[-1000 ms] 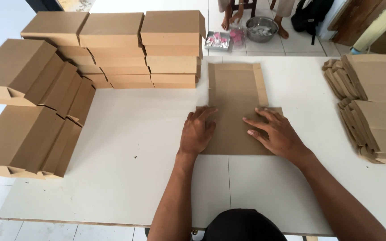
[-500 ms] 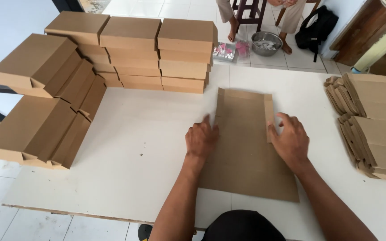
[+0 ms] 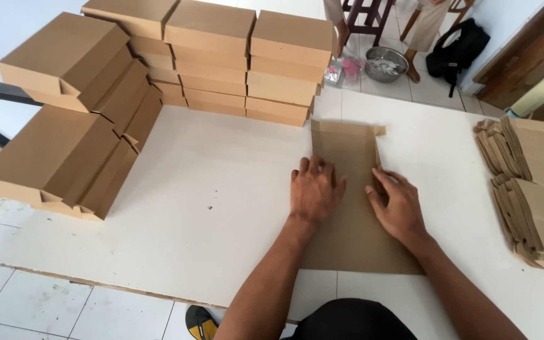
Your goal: The person folds flat cardboard sheets into small rectangular boxes by hand. They fold the side flaps, tuck the tabs, and stack the finished boxes on the left side of the table.
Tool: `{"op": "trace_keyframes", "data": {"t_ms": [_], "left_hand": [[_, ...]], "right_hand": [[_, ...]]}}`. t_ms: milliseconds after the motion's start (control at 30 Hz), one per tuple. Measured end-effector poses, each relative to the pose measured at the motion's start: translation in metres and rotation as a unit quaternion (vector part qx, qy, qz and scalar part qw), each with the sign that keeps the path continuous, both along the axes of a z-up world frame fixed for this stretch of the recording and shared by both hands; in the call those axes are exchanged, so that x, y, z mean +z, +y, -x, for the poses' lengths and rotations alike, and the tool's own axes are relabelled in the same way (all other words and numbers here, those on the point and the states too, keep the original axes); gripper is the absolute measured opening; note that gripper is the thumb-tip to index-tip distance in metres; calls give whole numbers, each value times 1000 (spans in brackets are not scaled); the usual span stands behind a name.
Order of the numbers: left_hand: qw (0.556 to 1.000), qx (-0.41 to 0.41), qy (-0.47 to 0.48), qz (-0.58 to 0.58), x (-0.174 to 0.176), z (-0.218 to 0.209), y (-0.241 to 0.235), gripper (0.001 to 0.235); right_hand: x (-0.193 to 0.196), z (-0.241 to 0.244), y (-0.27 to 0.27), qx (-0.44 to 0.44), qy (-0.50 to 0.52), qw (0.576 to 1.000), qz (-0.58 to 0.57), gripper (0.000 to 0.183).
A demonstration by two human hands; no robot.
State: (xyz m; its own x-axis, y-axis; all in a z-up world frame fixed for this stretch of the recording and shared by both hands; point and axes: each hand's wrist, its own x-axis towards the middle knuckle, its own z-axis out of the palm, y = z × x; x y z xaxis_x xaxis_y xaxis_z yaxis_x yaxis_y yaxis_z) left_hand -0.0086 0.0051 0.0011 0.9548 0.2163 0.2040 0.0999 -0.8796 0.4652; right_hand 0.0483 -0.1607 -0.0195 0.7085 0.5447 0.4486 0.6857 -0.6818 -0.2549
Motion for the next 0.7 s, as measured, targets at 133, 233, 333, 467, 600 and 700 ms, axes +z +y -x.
{"op": "trace_keyframes", "data": {"t_ms": [133, 233, 333, 467, 600, 700], "left_hand": [[996, -26, 52, -67, -9, -3, -9, 44], [986, -25, 131, -104, 3, 6, -21, 60], [984, 1, 145, -103, 0, 7, -31, 58], [977, -17, 134, -163, -11, 1, -43, 53], [973, -65, 48, -215, -57, -13, -58, 28], [978, -102, -20, -181, -58, -14, -59, 24]], "right_hand": [[2, 14, 8, -18, 28, 994, 100, 45], [3, 19, 10, -41, 75, 987, 134, 52], [-1, 22, 11, -59, 29, 988, 141, 42], [-7, 24, 7, -47, -40, 984, 168, 30], [-39, 12, -5, -14, -118, 973, 197, 17], [-45, 8, -7, 12, -101, 986, 135, 13]]}}
